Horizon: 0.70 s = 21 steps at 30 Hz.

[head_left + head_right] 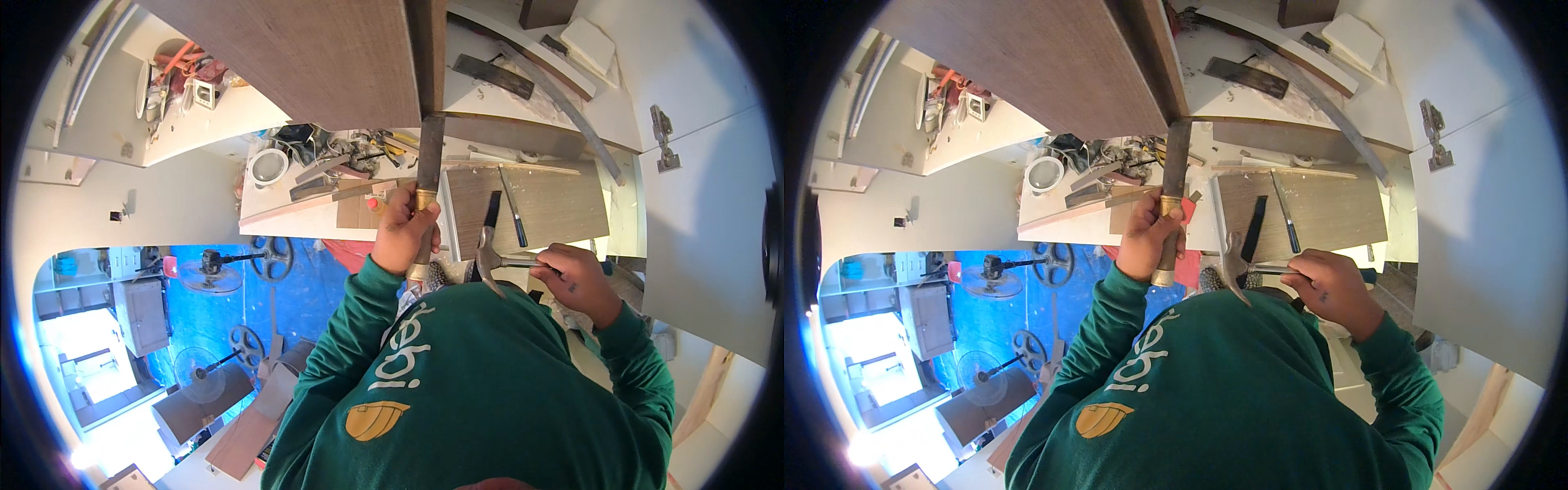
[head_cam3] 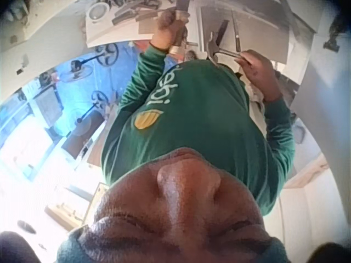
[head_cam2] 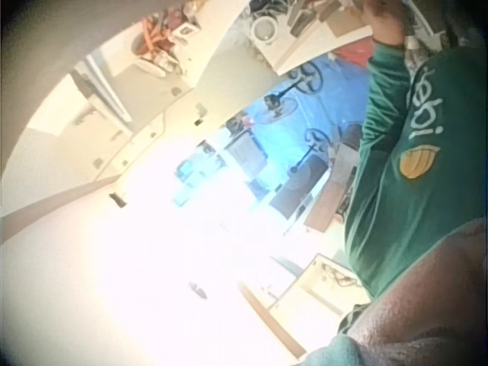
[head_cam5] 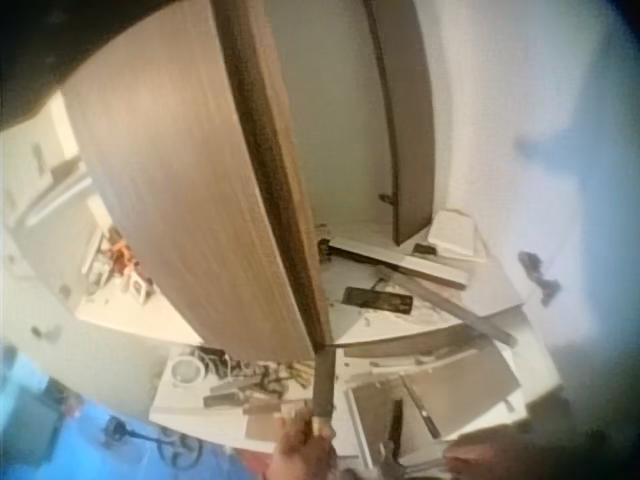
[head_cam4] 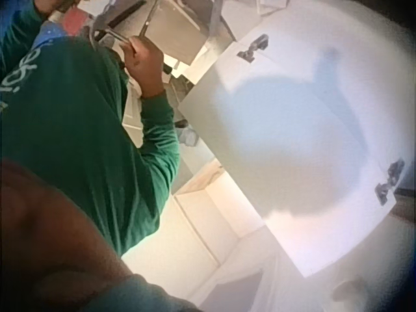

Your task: The person sands a cabinet door edge with a red sanding block, then uses a hammer and chisel to adjust the door frame. They place a small wooden trim piece along the door edge and tap it into place with the hammer.

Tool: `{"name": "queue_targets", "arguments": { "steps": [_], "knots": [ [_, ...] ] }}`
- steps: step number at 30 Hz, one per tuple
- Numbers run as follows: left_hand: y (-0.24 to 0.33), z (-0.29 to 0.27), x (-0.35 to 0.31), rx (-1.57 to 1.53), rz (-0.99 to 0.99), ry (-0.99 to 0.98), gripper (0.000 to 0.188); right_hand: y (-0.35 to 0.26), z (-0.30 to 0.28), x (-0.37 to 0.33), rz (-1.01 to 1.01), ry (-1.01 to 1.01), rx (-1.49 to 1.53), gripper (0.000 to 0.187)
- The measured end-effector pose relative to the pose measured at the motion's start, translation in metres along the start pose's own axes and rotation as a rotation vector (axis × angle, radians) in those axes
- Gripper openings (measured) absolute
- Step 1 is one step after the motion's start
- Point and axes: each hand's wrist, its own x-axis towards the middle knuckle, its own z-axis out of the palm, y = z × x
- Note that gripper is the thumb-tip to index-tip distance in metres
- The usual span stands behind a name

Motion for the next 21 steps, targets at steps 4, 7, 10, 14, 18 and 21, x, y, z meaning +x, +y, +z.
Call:
{"name": "queue_targets", "arguments": {
  "steps": [4, 7, 10, 14, 18, 21],
  "knots": [
    [-0.001, 0.001, -0.001, 0.049, -0.002, 0.043, 0.036, 0.015, 0.012, -0.010, -0.047, 0.105, 0.032, 0.019],
    [0.001, 0.000, 0.000, 0.048, -0.007, 0.035, 0.036, 0.022, 0.007, -0.013, -0.086, 0.066, 0.030, 0.018],
    [0.000, -0.002, 0.002, 0.062, 0.017, 0.030, 0.033, 0.023, -0.002, -0.012, -0.082, -0.022, 0.112, 0.016],
    [0.001, -0.003, 0.000, 0.121, 0.018, 0.019, 0.029, 0.013, -0.011, -0.006, -0.145, -0.048, 0.047, 0.018],
    [0.002, -0.003, -0.002, 0.149, 0.037, 0.012, 0.030, -0.015, -0.016, 0.005, -0.221, -0.142, 0.039, 0.019],
    [-0.001, -0.007, -0.001, 0.134, 0.043, 0.009, 0.036, -0.026, -0.006, 0.015, -0.258, -0.251, 0.029, 0.020]
  ]
}}
